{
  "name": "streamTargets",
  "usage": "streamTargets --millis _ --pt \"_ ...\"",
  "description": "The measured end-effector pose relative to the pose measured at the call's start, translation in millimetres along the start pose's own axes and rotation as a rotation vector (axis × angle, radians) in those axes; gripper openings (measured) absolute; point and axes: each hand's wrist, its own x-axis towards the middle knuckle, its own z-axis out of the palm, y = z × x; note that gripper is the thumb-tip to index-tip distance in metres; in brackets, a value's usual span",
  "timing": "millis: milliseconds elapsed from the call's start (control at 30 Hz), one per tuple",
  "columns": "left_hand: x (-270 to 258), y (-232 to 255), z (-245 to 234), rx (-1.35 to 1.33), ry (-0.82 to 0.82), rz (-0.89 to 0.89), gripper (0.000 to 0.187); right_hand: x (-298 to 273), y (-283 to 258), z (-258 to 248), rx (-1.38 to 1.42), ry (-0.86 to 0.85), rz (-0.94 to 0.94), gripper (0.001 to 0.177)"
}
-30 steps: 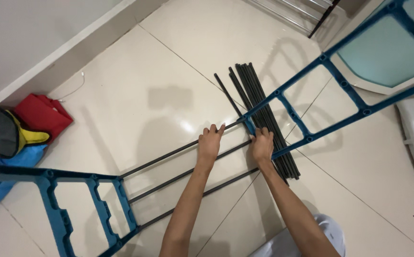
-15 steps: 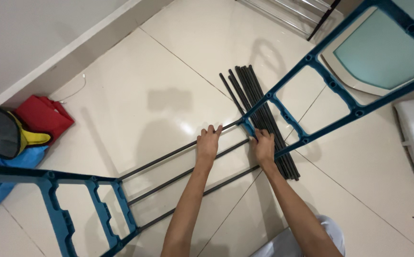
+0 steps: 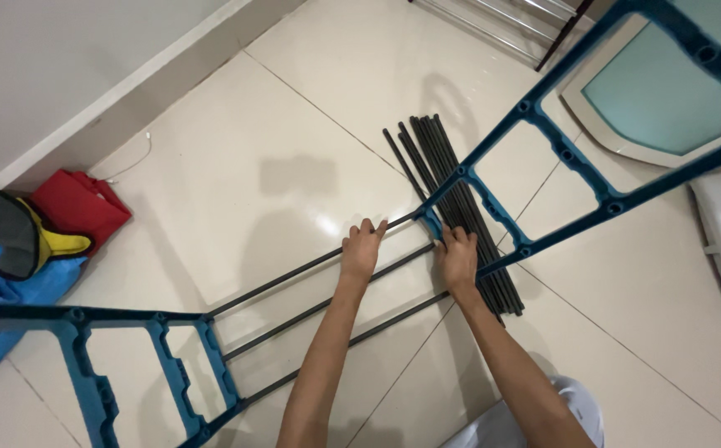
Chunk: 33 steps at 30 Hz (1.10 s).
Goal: The person assembles a blue plastic rack by inserting black metal rods into the side frames. They align the frames, insert rods one by one, and adjust the structure to form a stable rack.
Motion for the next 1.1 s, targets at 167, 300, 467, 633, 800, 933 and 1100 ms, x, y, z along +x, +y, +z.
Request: streamTargets --millis 167,300,467,633,800,933,1100 --pt "1.4 -3.1 3.4 0.020 -0.011 0.011 0.055 -1.5 -2.8 0.5 -0.039 0.015 -0.027 0.040" --pt "3.3 -5.0 3.2 0.003 -0.047 -0.004 0.053 -2.9 -6.6 -0.9 -0.051 0.008 -0.020 0.043" --pt "3.9 -8.9 6.0 -0.026 -0.016 0.014 0.053 -4.0 -8.1 -1.8 0.045 -0.013 -0.011 0.043" --pt "3.3 -9.2 17.4 -0.037 0.086 0.045 0.049 -4.0 -6.8 2.9 0.044 0.023 -0.032 0.043" --pt "7.6 -3.0 31.4 -0.031 0.127 0.060 0.048 -8.2 -7.8 7.6 0.140 -0.006 0.067 0.025" --pt "11.7 -6.2 32.3 -0.041 0.123 0.072 0.051 -3.3 -11.1 2.9 0.092 0.012 -0.012 0.030" --pt "9.7 -10.9 21.2 -0.075 0.142 0.161 0.046 0.7 -23.8 -13.2 0.054 -0.083 0.084 0.041"
